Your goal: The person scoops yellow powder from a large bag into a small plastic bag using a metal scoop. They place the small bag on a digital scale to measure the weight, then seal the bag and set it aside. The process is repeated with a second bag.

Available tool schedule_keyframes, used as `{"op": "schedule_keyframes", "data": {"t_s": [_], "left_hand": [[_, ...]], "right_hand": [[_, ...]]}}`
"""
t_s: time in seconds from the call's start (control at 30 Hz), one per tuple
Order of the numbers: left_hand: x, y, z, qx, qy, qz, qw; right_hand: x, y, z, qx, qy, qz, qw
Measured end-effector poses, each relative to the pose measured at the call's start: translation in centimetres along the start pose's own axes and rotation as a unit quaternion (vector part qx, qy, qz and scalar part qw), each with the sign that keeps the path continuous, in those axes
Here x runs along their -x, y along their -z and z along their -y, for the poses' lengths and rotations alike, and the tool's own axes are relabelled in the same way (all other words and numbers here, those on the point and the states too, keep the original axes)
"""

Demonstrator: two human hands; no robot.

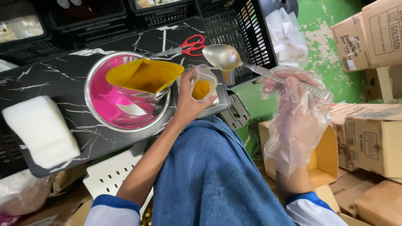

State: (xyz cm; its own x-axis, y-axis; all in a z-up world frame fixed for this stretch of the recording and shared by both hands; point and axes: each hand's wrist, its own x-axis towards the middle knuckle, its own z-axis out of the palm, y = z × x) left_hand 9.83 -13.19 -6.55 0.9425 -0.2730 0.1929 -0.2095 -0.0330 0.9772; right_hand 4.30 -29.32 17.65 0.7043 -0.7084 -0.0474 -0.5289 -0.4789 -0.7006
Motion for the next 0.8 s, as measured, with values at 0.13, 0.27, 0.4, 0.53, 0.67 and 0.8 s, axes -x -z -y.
{"op": "schedule_keyframes", "data": {"t_s": [0.13, 0.27, 0.4, 0.53, 0.67, 0.8], "left_hand": [[0.0, -1.0, 3.8, -0.044, 0.043, -0.034, 0.998], [0.4, -0.3, 3.7, -0.095, 0.065, 0.011, 0.993], [1.3, 1.2, 2.1, -0.099, 0.044, 0.052, 0.993], [2.1, 2.8, -0.6, -0.107, 0.088, 0.081, 0.987], [3.6, 3.5, -0.7, -0.135, 0.086, 0.089, 0.983], [5.8, 3.9, -1.2, -0.148, 0.074, 0.042, 0.985]], "right_hand": [[-1.1, 0.4, -1.4, -0.084, 0.01, 0.025, 0.996], [-1.3, 0.8, -1.0, -0.036, -0.039, 0.03, 0.998], [-2.0, 0.8, -1.9, 0.046, -0.022, 0.021, 0.998], [-2.5, -0.2, -2.5, -0.167, 0.004, 0.013, 0.986], [-2.1, 0.2, -1.4, -0.118, 0.024, 0.03, 0.992], [-2.8, -0.5, -2.7, -0.308, 0.034, 0.049, 0.949]]}}
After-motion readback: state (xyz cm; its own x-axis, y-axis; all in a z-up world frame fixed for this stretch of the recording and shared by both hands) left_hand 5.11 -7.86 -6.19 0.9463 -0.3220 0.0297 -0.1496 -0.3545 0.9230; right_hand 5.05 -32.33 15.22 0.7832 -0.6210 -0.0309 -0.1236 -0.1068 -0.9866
